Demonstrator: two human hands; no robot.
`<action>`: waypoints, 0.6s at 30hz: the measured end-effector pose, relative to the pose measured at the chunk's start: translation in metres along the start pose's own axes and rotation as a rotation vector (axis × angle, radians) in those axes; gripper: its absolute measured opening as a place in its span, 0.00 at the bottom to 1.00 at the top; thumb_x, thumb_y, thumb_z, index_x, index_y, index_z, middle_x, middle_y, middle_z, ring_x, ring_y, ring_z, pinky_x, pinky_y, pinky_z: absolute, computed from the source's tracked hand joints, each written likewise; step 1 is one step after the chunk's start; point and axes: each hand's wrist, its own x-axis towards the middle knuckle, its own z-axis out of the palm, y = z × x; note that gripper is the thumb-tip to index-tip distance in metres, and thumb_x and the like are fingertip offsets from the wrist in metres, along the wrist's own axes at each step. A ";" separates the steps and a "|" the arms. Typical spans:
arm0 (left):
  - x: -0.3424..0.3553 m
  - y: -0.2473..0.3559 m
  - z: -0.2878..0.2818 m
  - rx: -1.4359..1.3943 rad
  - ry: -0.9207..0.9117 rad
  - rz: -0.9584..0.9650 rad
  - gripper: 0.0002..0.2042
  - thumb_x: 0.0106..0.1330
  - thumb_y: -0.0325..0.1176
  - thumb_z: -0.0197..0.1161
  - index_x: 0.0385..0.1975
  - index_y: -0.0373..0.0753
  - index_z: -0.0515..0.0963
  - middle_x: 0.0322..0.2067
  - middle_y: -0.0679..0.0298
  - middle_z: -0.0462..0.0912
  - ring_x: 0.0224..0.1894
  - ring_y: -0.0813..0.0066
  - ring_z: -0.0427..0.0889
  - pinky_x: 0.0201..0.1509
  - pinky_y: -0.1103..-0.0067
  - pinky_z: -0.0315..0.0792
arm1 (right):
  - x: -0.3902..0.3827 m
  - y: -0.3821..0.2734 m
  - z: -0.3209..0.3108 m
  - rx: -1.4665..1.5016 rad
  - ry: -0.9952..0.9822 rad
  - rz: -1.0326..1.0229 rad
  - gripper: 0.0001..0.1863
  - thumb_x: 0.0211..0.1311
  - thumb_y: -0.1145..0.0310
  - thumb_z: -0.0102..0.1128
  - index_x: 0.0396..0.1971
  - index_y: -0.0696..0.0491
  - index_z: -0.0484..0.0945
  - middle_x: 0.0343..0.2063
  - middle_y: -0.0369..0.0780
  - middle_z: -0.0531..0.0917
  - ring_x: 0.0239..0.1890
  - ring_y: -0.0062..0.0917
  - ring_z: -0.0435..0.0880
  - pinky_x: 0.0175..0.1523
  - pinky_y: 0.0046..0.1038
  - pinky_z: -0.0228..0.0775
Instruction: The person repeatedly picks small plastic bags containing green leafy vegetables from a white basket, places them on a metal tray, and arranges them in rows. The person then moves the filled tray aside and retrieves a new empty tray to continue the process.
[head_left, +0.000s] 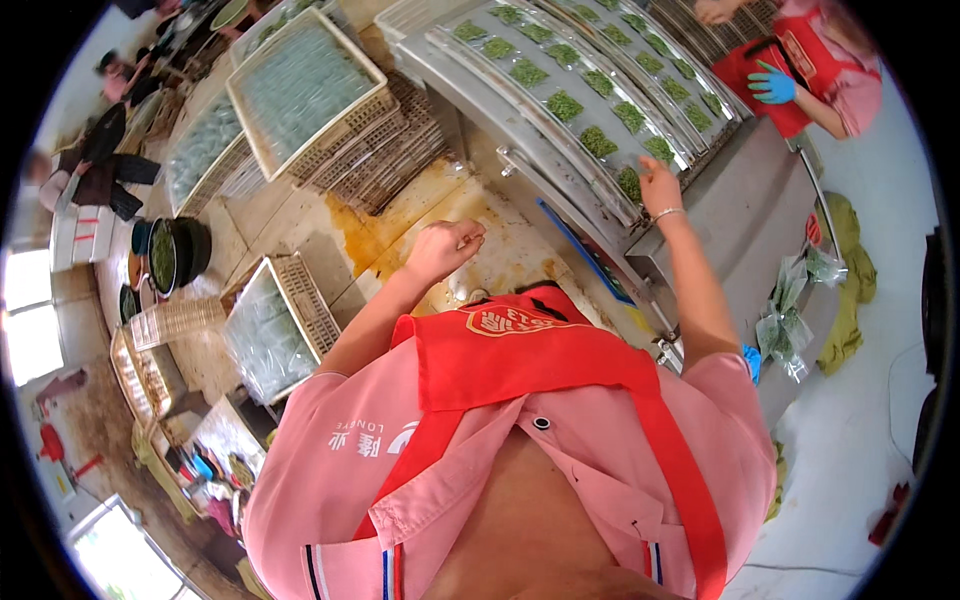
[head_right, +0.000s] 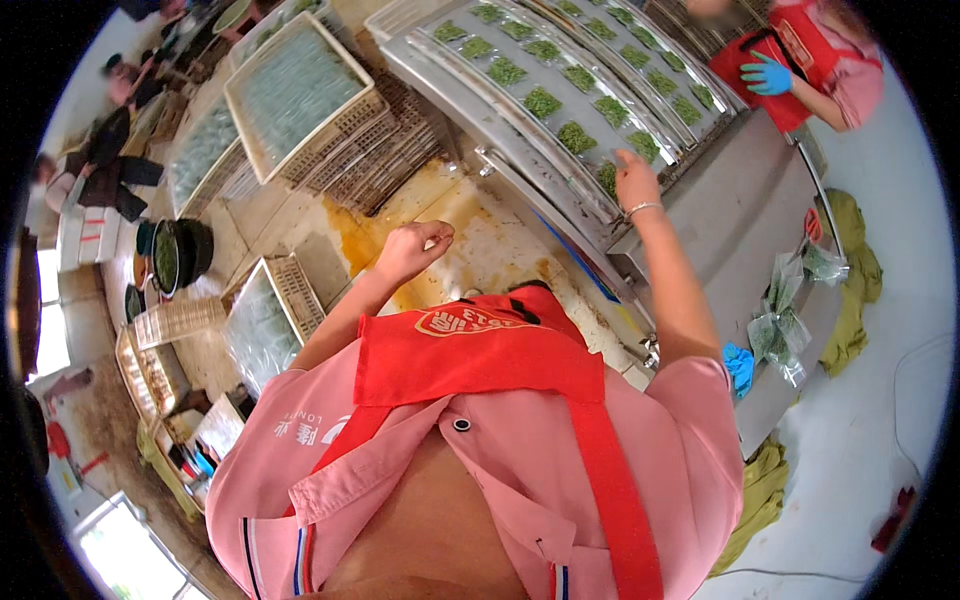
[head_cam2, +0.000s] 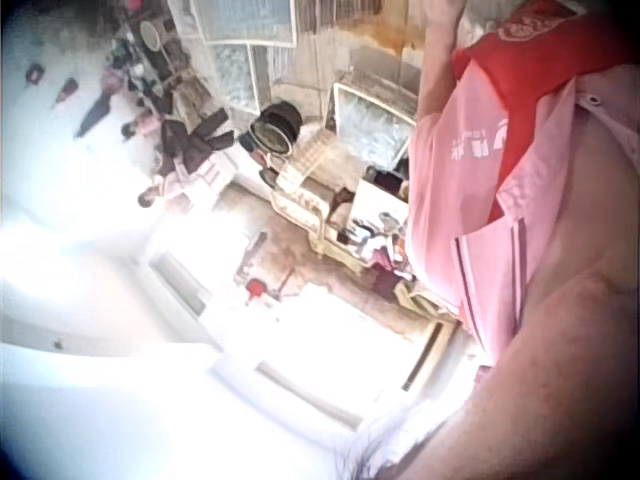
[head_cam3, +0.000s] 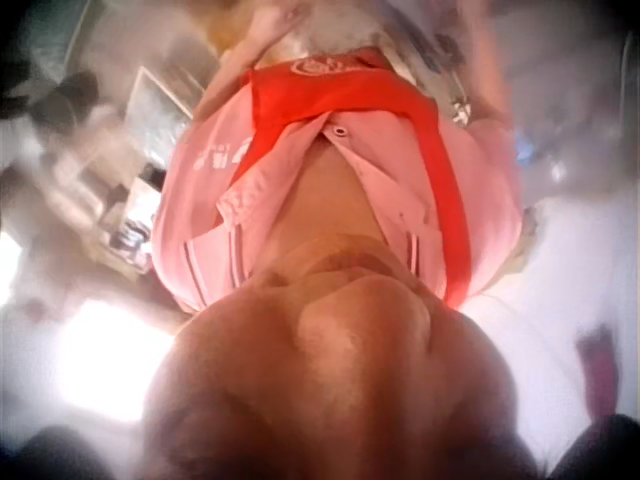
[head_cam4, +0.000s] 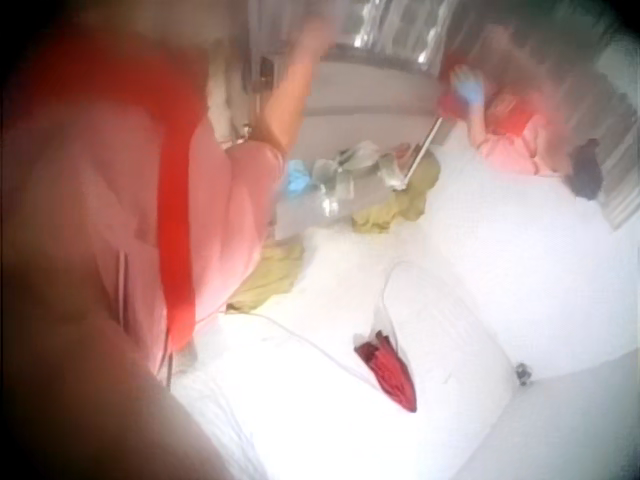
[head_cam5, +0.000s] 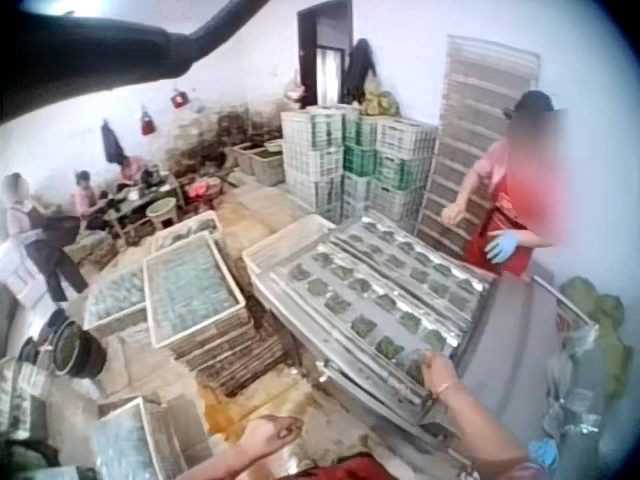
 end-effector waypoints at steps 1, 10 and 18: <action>0.012 -0.006 0.002 -0.016 -0.012 0.031 0.07 0.56 0.35 0.59 0.32 0.42 0.78 0.27 0.60 0.81 0.29 0.63 0.81 0.34 0.73 0.74 | 0.013 0.019 -0.002 -0.094 0.008 0.031 0.16 0.54 0.75 0.48 0.44 0.50 0.75 0.42 0.47 0.76 0.40 0.42 0.77 0.46 0.38 0.68; 0.120 -0.027 -0.037 0.002 -0.071 0.044 0.09 0.57 0.36 0.59 0.33 0.41 0.79 0.29 0.60 0.82 0.30 0.64 0.81 0.35 0.73 0.74 | 0.112 0.128 -0.012 -0.529 -0.277 0.397 0.22 0.51 0.79 0.52 0.49 0.54 0.67 0.49 0.56 0.71 0.50 0.46 0.73 0.54 0.40 0.66; 0.219 -0.080 -0.062 0.142 0.138 0.123 0.13 0.54 0.37 0.62 0.38 0.40 0.77 0.41 0.58 0.80 0.41 0.62 0.79 0.44 0.74 0.73 | 0.140 0.121 -0.060 -0.269 -0.360 0.333 0.31 0.40 0.67 0.68 0.50 0.52 0.70 0.47 0.48 0.76 0.51 0.40 0.74 0.56 0.33 0.66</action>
